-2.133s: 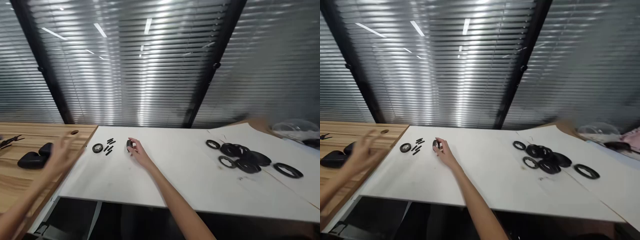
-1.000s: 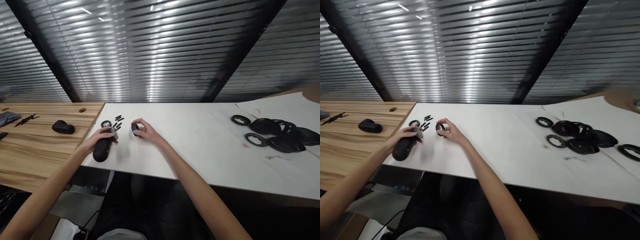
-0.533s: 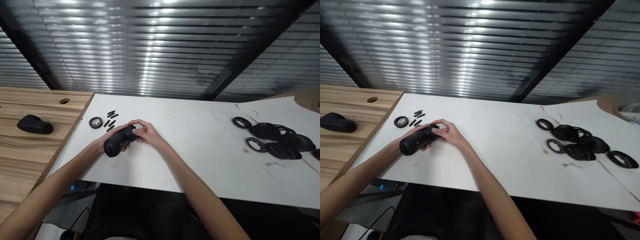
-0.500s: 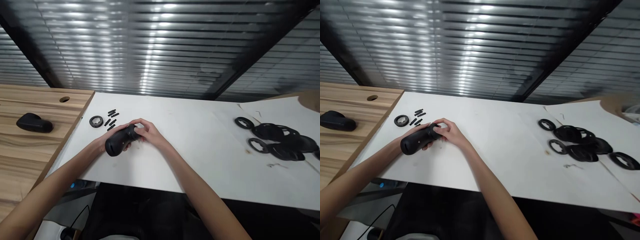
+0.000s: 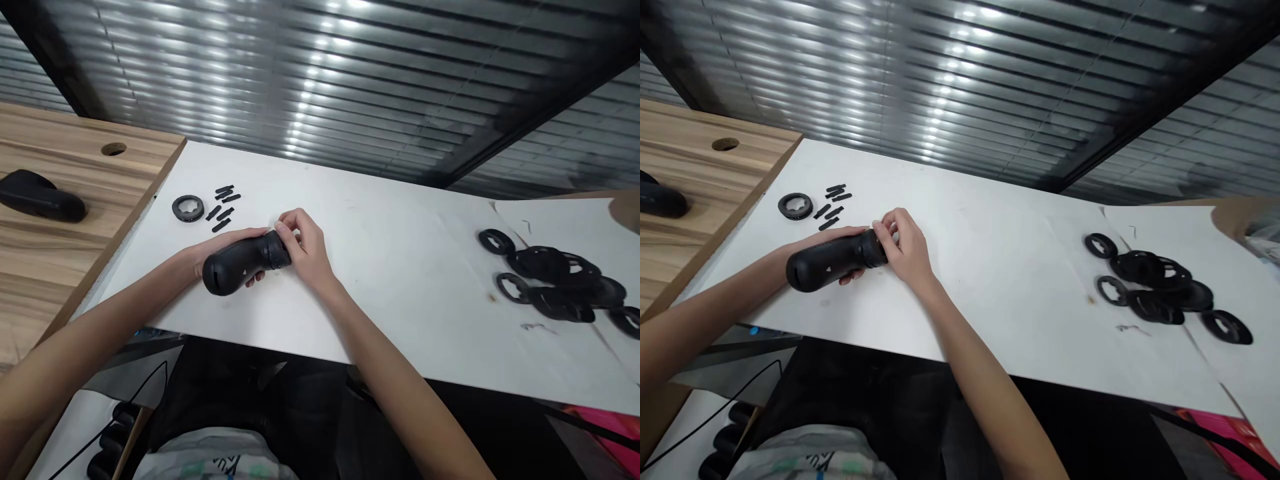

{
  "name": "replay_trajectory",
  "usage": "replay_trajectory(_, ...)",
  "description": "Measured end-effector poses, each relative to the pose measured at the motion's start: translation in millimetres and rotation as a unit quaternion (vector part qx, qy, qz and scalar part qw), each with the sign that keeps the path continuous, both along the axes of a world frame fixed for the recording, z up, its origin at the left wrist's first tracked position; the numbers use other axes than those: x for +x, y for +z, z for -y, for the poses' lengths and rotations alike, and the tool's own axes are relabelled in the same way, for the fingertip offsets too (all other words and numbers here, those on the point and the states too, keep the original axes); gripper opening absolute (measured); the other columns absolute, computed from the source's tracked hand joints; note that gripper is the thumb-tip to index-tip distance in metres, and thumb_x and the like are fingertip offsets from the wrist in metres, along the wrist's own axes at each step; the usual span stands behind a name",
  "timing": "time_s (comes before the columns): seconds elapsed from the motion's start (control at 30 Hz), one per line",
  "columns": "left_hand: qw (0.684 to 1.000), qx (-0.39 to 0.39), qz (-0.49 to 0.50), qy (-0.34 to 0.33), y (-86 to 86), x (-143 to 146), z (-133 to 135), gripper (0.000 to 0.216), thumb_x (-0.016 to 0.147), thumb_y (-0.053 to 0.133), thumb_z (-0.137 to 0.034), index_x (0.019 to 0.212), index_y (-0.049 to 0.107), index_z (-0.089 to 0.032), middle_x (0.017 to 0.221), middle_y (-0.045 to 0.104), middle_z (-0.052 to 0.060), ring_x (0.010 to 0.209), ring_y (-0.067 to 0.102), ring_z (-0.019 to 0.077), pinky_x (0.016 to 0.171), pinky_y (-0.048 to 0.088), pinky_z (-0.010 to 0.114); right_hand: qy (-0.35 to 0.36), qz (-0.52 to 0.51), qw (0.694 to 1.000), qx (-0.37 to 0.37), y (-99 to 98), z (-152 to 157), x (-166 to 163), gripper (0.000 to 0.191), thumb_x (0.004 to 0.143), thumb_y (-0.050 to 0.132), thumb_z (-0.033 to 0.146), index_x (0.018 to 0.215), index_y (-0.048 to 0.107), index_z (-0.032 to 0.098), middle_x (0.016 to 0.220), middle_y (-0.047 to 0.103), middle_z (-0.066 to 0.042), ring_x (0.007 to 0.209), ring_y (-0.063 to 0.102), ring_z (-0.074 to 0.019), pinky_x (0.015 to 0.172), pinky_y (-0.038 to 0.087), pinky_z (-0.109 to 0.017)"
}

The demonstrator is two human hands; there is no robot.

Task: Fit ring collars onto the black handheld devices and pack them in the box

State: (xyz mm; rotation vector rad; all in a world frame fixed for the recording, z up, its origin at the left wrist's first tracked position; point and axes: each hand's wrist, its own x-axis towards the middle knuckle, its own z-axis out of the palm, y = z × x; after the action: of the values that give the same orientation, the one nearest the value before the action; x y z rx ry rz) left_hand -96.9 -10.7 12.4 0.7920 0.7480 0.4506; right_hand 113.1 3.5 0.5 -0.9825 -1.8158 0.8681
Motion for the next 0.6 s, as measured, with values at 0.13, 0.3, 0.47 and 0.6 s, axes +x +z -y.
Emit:
replay_trajectory(0.13, 1.0, 0.002, -0.004, 0.007, 4.1, 3.5, -0.2, 0.049, 0.099, 0.067, -0.063, 0.095, 0.071, -0.014, 0.071, 0.073, 0.012, 0.059, 0.066, 0.0231, 0.055, 0.053, 0.031, 0.073, -0.072, 0.992, -0.072, 6.6, 6.9, -4.1, 0.045, 0.112, 0.041, 0.067, 0.12, 0.06, 0.027, 0.132, 0.066, -0.007, 0.119, 0.065, -0.0241, 0.102, 0.055, -0.041)
replay_trajectory(0.3, 0.999, -0.024, -0.03, 0.023, 13.9, 6.5, 4.6, 0.049, 0.103, 0.062, -0.058, 0.09, 0.072, -0.012, 0.069, 0.071, 0.012, 0.058, 0.066, 0.0213, 0.054, 0.052, 0.029, 0.169, -0.07, 0.973, -0.14, 17.5, 13.2, -6.5, 0.053, 0.109, 0.046, 0.072, 0.12, 0.069, 0.026, 0.128, 0.07, -0.008, 0.124, 0.068, -0.0291, 0.106, 0.057, -0.046)
replay_trajectory(0.47, 0.999, -0.025, 0.007, 0.034, 16.2, 7.7, 9.0, 0.047, 0.103, 0.064, -0.059, 0.095, 0.073, -0.013, 0.077, 0.073, 0.011, 0.06, 0.065, 0.0195, 0.054, 0.052, 0.028, 0.169, -0.034, 0.975, -0.141, 17.8, 15.8, -7.9, 0.051, 0.106, 0.051, 0.068, 0.133, 0.066, 0.027, 0.135, 0.07, -0.009, 0.113, 0.072, -0.0301, 0.084, 0.064, -0.041)
replay_trajectory(0.6, 0.999, 0.004, 0.041, 0.02, 7.2, 7.7, 5.4, 0.065, 0.097, 0.062, -0.078, 0.095, 0.075, -0.015, 0.083, 0.076, 0.012, 0.065, 0.065, 0.0192, 0.059, 0.053, 0.028, 0.122, -0.02, 0.988, -0.092, 5.9, 15.2, -8.7, 0.062, 0.102, 0.049, 0.074, 0.139, 0.063, 0.025, 0.137, 0.072, -0.012, 0.125, 0.07, -0.0355, 0.09, 0.064, -0.045)
